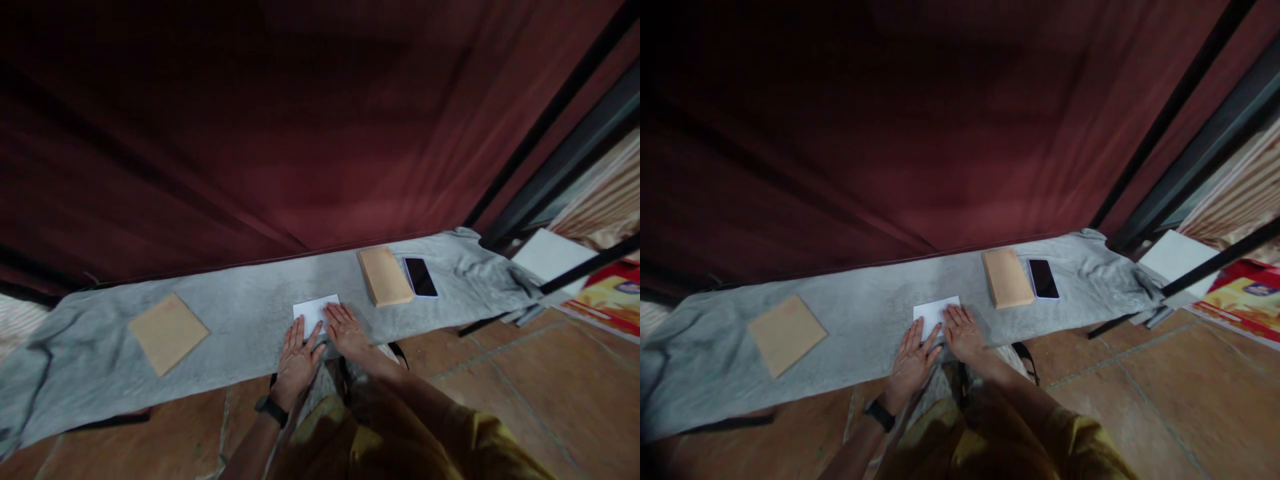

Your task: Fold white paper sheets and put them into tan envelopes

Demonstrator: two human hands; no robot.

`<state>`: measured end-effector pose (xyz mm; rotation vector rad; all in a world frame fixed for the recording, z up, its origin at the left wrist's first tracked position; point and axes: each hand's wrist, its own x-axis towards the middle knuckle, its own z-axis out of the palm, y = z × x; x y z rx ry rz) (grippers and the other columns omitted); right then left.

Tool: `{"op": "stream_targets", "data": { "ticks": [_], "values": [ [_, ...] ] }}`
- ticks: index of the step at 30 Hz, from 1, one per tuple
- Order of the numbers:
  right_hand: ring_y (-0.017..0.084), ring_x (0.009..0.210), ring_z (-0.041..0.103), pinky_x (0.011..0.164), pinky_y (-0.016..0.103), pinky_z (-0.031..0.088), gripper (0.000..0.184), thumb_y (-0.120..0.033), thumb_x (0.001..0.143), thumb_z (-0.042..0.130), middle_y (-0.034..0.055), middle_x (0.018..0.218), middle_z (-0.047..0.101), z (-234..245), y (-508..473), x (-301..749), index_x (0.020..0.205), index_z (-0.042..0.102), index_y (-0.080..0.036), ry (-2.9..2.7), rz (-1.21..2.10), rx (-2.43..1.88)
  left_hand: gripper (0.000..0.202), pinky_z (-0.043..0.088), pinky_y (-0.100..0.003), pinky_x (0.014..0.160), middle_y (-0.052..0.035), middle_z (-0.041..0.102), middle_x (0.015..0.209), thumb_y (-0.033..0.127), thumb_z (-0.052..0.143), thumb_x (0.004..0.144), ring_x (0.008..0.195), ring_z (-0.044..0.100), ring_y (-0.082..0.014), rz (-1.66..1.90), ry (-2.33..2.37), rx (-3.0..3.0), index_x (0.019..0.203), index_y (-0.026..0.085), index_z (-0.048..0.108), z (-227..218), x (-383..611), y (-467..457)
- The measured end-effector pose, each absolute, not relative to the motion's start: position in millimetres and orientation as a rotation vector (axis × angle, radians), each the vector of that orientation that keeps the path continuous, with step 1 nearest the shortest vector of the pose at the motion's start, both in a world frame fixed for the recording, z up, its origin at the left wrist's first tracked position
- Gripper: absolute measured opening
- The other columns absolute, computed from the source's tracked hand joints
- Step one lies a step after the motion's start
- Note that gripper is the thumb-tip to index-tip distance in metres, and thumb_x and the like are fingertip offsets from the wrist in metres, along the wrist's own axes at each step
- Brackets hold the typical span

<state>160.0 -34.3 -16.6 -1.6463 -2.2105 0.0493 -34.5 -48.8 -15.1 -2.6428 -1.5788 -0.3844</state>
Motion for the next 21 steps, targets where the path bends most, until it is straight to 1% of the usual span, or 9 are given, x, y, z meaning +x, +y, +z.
{"op": "stream_targets", "data": {
  "ticks": [3,5,11,16,19,21],
  "values": [
    [0.024,0.144,0.045,0.123,0.046,0.026,0.045,-0.038,0.107,0.039,0.0059,0.157,0.046,-20,-33,149,0.147,0.053,-0.022,-2.198,0.093,-1.651,0.054,0.039,-0.055,0.116,-0.0132,0.034,0.165,0.048,0.049,0.099,0.15,0.035,-0.0356,-0.377,-1.577,-2.649,0.151,0.031,0.049,-16,-34,-47],
    [0.025,0.144,0.045,0.123,0.048,0.026,0.046,-0.04,0.106,0.043,0.0064,0.158,0.044,-22,-33,147,0.148,0.052,-0.023,-2.147,0.085,-1.701,0.054,0.039,-0.056,0.116,-0.0136,0.035,0.164,0.048,0.048,0.099,0.151,0.034,-0.0359,-0.371,-1.574,-2.646,0.15,0.031,0.05,-16,-34,-47],
    [0.026,0.145,0.043,0.123,0.046,0.024,0.052,-0.037,0.105,0.045,0.0096,0.158,0.043,-21,-31,161,0.153,0.045,-0.016,-2.054,0.067,-1.867,0.056,0.039,-0.055,0.116,-0.0137,0.035,0.164,0.048,0.049,0.099,0.152,0.031,-0.0353,-0.397,-1.533,-2.641,0.153,0.031,0.046,-16,-34,-46],
    [0.026,0.146,0.042,0.124,0.047,0.023,0.054,-0.039,0.104,0.046,0.0114,0.158,0.043,-17,-28,169,0.152,0.046,-0.015,-2.058,0.09,-1.917,0.058,0.037,-0.056,0.117,-0.0154,0.032,0.165,0.047,0.051,0.099,0.152,0.031,-0.036,-0.42,-1.527,-2.645,0.154,0.029,0.044,-16,-34,-46],
    [0.027,0.148,0.039,0.124,0.049,0.022,0.053,-0.038,0.105,0.042,0.0124,0.159,0.042,-15,-26,161,0.152,0.047,-0.013,-2.054,0.116,-1.929,0.058,0.034,-0.055,0.119,-0.0175,0.03,0.165,0.046,0.052,0.099,0.152,0.03,-0.0365,-0.408,-1.551,-2.641,0.153,0.028,0.045,-17,-33,-47],
    [0.026,0.148,0.039,0.125,0.046,0.022,0.051,-0.037,0.107,0.037,0.0109,0.16,0.04,-14,-24,152,0.152,0.047,-0.014,-2.081,0.134,-1.883,0.056,0.033,-0.055,0.12,-0.0183,0.03,0.165,0.045,0.052,0.099,0.152,0.03,-0.0367,-0.394,-1.57,-2.646,0.151,0.027,0.048,-17,-33,-46]
  ]
}}
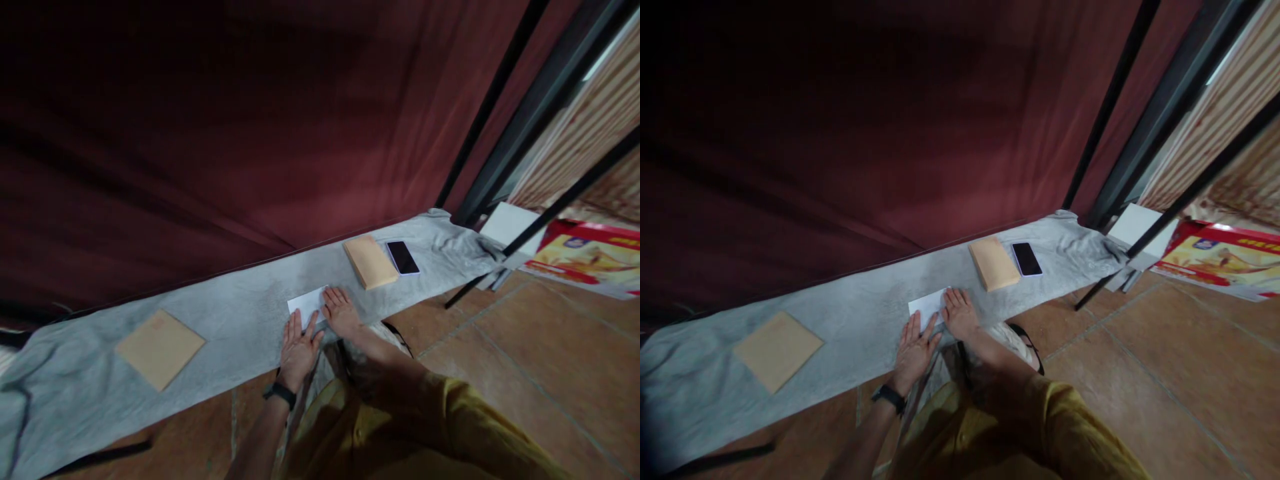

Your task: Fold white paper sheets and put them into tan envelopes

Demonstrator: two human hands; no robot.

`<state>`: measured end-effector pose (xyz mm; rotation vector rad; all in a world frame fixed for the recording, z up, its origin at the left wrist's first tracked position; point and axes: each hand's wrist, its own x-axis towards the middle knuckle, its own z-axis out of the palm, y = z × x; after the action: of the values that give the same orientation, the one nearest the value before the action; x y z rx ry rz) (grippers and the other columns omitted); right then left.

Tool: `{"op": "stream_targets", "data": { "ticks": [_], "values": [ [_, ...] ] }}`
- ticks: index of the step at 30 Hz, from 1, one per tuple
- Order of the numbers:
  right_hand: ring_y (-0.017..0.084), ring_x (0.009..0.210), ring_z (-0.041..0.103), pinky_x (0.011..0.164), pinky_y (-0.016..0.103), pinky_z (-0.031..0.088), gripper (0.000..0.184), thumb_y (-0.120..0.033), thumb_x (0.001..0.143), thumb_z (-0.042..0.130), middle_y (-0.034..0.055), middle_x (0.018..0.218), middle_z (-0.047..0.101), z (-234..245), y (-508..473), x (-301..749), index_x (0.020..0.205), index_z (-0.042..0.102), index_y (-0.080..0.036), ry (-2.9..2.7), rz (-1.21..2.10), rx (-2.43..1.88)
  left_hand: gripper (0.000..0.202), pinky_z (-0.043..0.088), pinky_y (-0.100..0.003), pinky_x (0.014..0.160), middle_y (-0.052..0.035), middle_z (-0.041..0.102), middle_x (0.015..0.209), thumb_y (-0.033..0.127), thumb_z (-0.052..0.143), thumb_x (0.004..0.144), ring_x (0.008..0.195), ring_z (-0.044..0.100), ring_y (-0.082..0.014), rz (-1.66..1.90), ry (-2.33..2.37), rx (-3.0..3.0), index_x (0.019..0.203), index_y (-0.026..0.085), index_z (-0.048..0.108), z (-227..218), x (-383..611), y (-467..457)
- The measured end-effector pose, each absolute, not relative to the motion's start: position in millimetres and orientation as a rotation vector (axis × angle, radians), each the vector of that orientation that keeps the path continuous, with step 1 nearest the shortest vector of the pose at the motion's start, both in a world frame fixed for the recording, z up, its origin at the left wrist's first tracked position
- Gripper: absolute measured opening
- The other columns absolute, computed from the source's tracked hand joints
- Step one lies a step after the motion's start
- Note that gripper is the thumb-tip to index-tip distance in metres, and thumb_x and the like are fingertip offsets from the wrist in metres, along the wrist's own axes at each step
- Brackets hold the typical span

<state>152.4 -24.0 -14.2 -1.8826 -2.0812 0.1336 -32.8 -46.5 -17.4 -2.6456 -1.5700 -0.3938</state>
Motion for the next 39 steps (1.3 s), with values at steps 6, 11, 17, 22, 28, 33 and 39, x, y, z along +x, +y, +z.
{"op": "stream_targets", "data": {
  "ticks": [6,11,17,22,28,33,39],
  "values": [
    [0.024,0.148,0.039,0.124,0.044,0.025,0.049,-0.043,0.107,0.036,0.0046,0.16,0.041,-13,-17,140,0.15,0.05,-0.024,-2.186,0.198,-1.767,0.054,0.034,-0.054,0.119,-0.0163,0.036,0.163,0.044,0.052,0.099,0.152,0.031,-0.0349,-0.396,-1.614,-2.651,0.149,0.024,0.052,-17,-31,-46],
    [0.026,0.148,0.038,0.123,0.046,0.025,0.052,-0.043,0.106,0.039,0.0073,0.162,0.039,-14,-13,152,0.152,0.046,-0.021,-2.057,0.202,-1.894,0.057,0.032,-0.055,0.119,-0.0175,0.033,0.164,0.043,0.053,0.098,0.152,0.03,-0.0361,-0.431,-1.59,-2.617,0.152,0.024,0.047,-17,-30,-47],
    [0.028,0.145,0.04,0.122,0.044,0.026,0.057,-0.042,0.103,0.045,0.0129,0.159,0.044,-4,-17,153,0.152,0.046,-0.013,-1.883,0.238,-2.033,0.06,0.032,-0.057,0.118,-0.019,0.032,0.165,0.04,0.052,0.099,0.152,0.029,-0.0368,-0.446,-1.567,-2.609,0.155,0.023,0.042,-18,-29,-49],
    [0.028,0.129,0.055,0.108,0.041,0.042,0.04,-0.029,0.097,0.05,0.0154,0.141,0.06,22,-10,145,0.133,0.062,-0.016,-1.7,0.383,-2.206,0.06,0.032,-0.056,0.119,-0.0183,0.032,0.165,0.04,0.051,0.099,0.152,0.03,-0.0367,-0.458,-1.546,-2.602,0.156,0.024,0.04,-20,-30,-48],
    [0.026,0.107,0.069,0.088,0.034,0.052,0.034,-0.02,0.091,0.053,0.0168,0.121,0.07,30,7,143,0.122,0.066,-0.014,-1.485,0.521,-2.321,0.058,0.03,-0.058,0.12,-0.0184,0.031,0.165,0.039,0.051,0.099,0.152,0.029,-0.0366,-0.477,-1.568,-2.621,0.154,0.023,0.043,-21,-29,-48],
    [0.02,0.088,0.072,0.073,0.024,0.051,0.022,-0.016,0.088,0.057,0.0083,0.097,0.077,29,11,156,0.102,0.075,-0.017,-1.404,0.655,-2.23,0.057,0.03,-0.058,0.12,-0.0177,0.032,0.165,0.039,0.051,0.099,0.153,0.027,-0.0362,-0.553,-1.606,-2.634,0.153,0.023,0.045,-22,-29,-49],
    [0.014,0.082,0.071,0.067,0.018,0.048,0.023,-0.02,0.095,0.053,0.0011,0.092,0.078,47,3,154,0.102,0.074,-0.019,-1.425,0.659,-1.962,0.053,0.021,-0.057,0.124,-0.0157,0.045,0.158,0.044,0.042,0.101,0.153,0.028,-0.0318,-1.039,-1.892,-2.706,0.147,0.019,0.053,-12,-30,-43]
  ]
}}
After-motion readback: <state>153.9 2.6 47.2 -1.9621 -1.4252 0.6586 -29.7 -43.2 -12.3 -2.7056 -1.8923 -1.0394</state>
